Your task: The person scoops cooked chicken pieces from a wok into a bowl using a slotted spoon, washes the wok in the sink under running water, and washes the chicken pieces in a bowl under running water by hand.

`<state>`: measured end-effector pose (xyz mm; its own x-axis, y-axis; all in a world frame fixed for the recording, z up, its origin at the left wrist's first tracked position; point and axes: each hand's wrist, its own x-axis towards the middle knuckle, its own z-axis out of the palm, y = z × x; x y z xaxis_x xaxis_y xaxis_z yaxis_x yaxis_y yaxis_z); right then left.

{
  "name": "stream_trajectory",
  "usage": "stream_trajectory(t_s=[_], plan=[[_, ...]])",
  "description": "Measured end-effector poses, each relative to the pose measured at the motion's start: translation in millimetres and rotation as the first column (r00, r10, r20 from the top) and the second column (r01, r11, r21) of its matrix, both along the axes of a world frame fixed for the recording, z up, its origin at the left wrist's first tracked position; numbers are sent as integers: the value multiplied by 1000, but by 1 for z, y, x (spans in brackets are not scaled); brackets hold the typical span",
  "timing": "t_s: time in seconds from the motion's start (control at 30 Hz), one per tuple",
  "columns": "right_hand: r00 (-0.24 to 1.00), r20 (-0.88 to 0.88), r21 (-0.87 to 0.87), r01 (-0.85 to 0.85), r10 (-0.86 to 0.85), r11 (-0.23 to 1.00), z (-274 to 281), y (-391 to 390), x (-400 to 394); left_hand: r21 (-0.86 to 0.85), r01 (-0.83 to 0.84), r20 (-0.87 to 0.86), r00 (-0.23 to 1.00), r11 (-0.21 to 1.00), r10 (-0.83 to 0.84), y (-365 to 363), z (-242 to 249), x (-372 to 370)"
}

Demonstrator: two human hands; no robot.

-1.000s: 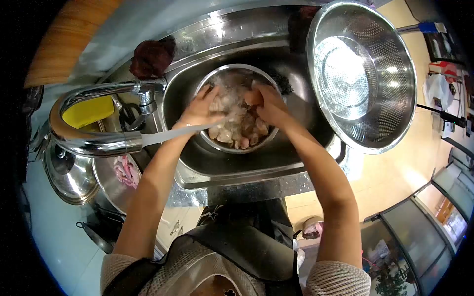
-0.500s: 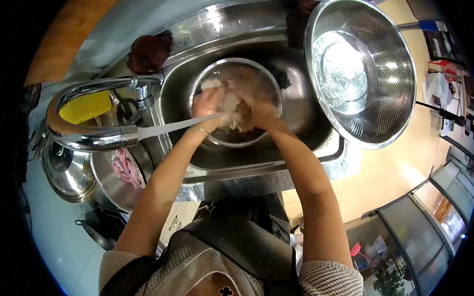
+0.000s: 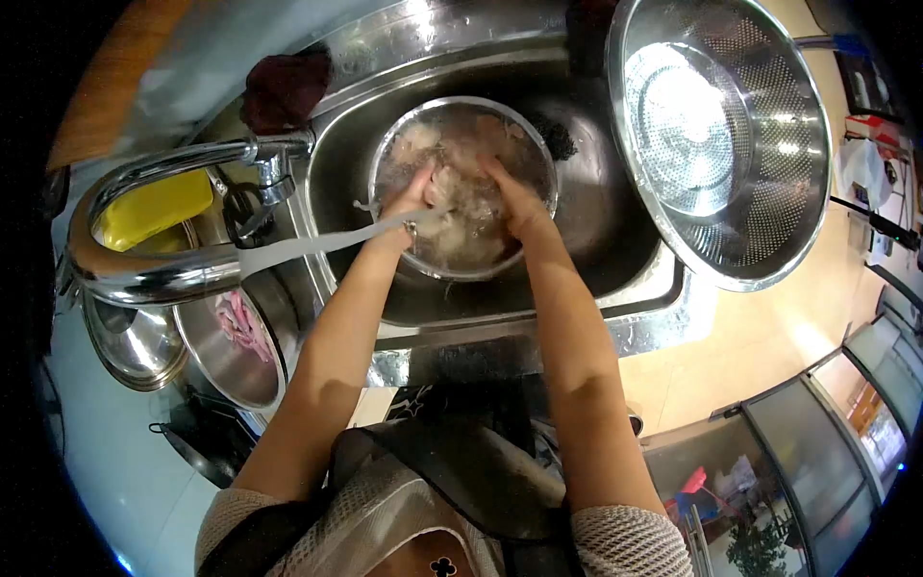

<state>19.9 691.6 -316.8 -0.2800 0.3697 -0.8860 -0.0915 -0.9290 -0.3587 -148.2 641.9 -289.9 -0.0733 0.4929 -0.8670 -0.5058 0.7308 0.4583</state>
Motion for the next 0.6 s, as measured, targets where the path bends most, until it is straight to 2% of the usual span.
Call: stream_trajectory(t_s=[0.03, 0.07, 0.1, 0.13, 0.17, 0.2, 0.27, 0.3, 0.33, 0.37, 0.4, 0.43, 0.47, 0.5, 0.53, 0.57, 0.6], plan=[[995, -101, 20, 2, 0, 1000, 4, -1, -1, -52, -71, -51, 996, 996, 68, 1, -2, -2], [979, -203, 45, 5, 4, 999, 8, 1, -1, -53, -72, -53, 996, 996, 69, -2, -4, -1], [979, -204, 48, 6, 4, 999, 13, 0, -3, 100, -95, -84, 991, 990, 103, -3, -6, 0], [987, -160, 222, 51, -15, 974, 26, -4, -7, 249, -110, -109, 984, 962, 140, -5, -8, 2], [992, -118, 387, 86, -44, 918, 37, -9, -8, 244, -108, -108, 985, 964, 138, -7, -3, 4], [992, -116, 380, 86, -45, 921, 48, -12, -6, 265, -103, -198, 967, 959, 158, -11, 3, 7], [986, 139, 481, -152, 96, 863, 67, -8, -5, 324, -81, -372, 905, 943, 205, -8, 26, 9], [987, 131, 488, -146, 93, 861, 72, -10, -5, 244, 99, -520, 853, 965, 43, -8, 39, 5], [987, 131, 486, -145, 93, 862, 71, -11, -2, 241, 100, -520, 853, 965, 41, -7, 52, 2], [925, 349, 703, -366, 153, 609, 70, -13, 2, 177, 329, -737, 669, 928, -96, -7, 63, 0], [821, 557, 777, -568, 123, 270, 68, -14, 4, 56, 521, -891, 411, 852, -193, -9, 69, -3], [903, 356, 712, -429, 240, 556, 75, -18, 3, 35, 626, -899, 361, 779, -249, -13, 71, -8], [904, 355, 713, -427, 239, 556, 83, -20, 4, 35, 628, -899, 359, 778, -250, -14, 71, -10], [749, 592, 687, -662, 297, 300, 91, -19, 5, 17, 754, -930, 253, 656, -267, -14, 72, -13], [542, 795, 558, -829, 273, 20, 96, -18, 6, -13, 856, -953, 145, 517, -265, -14, 74, -14], [369, 851, 429, -899, 375, -88, 90, -15, 7, -119, 874, -944, 47, 470, -326, -14, 68, -9], [368, 851, 429, -899, 374, -90, 83, -14, 3, -118, 874, -945, 48, 472, -325, -15, 63, -3]])
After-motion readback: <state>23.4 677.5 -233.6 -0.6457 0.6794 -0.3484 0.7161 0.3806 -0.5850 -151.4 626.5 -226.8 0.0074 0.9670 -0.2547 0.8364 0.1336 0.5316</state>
